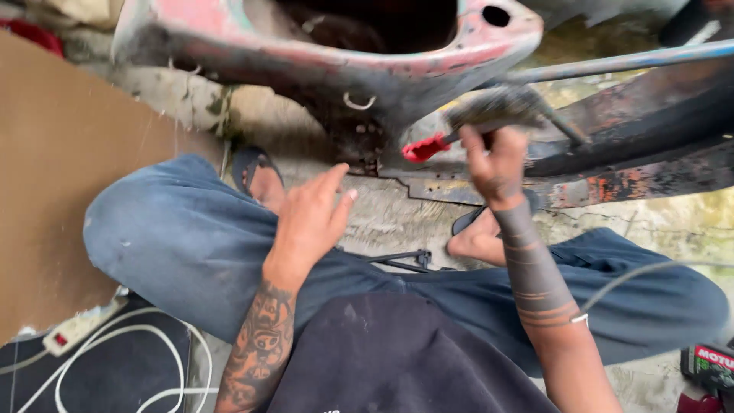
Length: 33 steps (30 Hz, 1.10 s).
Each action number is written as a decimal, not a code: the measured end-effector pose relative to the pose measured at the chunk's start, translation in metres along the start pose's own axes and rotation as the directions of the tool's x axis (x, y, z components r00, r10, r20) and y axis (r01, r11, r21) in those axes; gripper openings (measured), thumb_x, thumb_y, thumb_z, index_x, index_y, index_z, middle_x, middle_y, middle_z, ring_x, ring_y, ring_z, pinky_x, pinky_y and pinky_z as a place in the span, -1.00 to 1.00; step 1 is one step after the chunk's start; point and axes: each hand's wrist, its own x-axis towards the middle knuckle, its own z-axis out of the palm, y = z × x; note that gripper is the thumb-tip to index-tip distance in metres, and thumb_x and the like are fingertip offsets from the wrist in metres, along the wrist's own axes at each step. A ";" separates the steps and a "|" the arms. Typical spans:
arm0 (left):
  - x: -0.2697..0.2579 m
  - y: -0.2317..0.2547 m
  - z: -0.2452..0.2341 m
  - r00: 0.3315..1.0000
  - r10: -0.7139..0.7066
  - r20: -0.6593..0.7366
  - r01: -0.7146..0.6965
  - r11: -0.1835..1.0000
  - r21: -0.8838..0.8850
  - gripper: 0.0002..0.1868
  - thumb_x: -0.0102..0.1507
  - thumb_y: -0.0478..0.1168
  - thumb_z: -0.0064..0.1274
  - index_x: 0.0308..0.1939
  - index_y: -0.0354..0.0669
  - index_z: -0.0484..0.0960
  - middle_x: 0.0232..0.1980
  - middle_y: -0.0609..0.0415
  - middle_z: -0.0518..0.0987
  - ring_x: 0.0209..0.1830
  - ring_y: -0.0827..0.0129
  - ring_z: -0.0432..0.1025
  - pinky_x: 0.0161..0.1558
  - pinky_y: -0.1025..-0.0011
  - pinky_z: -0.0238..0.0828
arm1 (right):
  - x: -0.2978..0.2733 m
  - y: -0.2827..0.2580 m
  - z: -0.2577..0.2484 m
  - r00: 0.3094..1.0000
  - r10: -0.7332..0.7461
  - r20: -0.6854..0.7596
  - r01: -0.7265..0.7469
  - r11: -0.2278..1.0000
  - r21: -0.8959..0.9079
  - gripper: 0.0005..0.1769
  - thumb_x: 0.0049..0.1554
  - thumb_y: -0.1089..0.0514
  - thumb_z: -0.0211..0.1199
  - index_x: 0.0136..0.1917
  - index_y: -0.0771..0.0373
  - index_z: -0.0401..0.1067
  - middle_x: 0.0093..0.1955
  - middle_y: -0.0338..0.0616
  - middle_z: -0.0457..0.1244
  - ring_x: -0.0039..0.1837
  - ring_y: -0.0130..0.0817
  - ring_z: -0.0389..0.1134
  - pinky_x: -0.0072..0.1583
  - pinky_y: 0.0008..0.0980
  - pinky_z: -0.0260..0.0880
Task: The person scrubs a large, curved metal part with a wire brush, focusing on the edges and interior surfaces. The person holds the part steady with one hand while brushing with the other, occasionally adjusting grip to reach different areas.
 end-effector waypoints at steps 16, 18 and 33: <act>0.057 -0.045 -0.140 0.968 0.239 0.082 -0.251 0.945 0.210 -0.57 0.34 -0.22 0.04 0.26 -0.34 0.50 0.02 -0.18 0.55 -0.05 -0.07 0.42 -0.11 -0.02 0.38 | -0.140 0.160 0.211 0.850 0.033 0.525 0.099 0.970 -0.221 -0.73 0.26 0.11 0.07 -0.18 0.25 0.48 -0.27 0.06 0.34 -0.32 0.04 0.36 -0.27 -0.03 0.32; 0.085 -0.069 -0.141 0.950 0.273 0.150 -0.301 0.931 0.208 -0.53 0.30 -0.22 0.07 0.27 -0.34 0.49 0.04 -0.24 0.55 0.02 -0.14 0.41 -0.03 -0.06 0.37 | -0.155 0.145 0.205 0.858 0.071 0.509 0.071 0.964 -0.255 -0.56 0.31 -0.04 0.13 -0.27 0.25 0.52 -0.28 0.10 0.32 -0.30 0.14 0.34 -0.28 0.02 0.19; 0.159 -0.141 -0.090 0.953 -0.039 0.300 -0.114 0.873 0.474 0.01 0.21 -0.04 0.16 0.64 -0.06 -0.05 0.64 -0.13 -0.05 0.60 -0.18 -0.24 0.31 -0.38 0.03 | -0.145 0.134 0.219 0.890 0.109 0.442 0.016 0.963 -0.270 -0.57 0.28 -0.01 0.14 -0.35 0.25 0.35 -0.47 0.14 0.21 -0.44 0.07 0.25 -0.35 0.02 0.08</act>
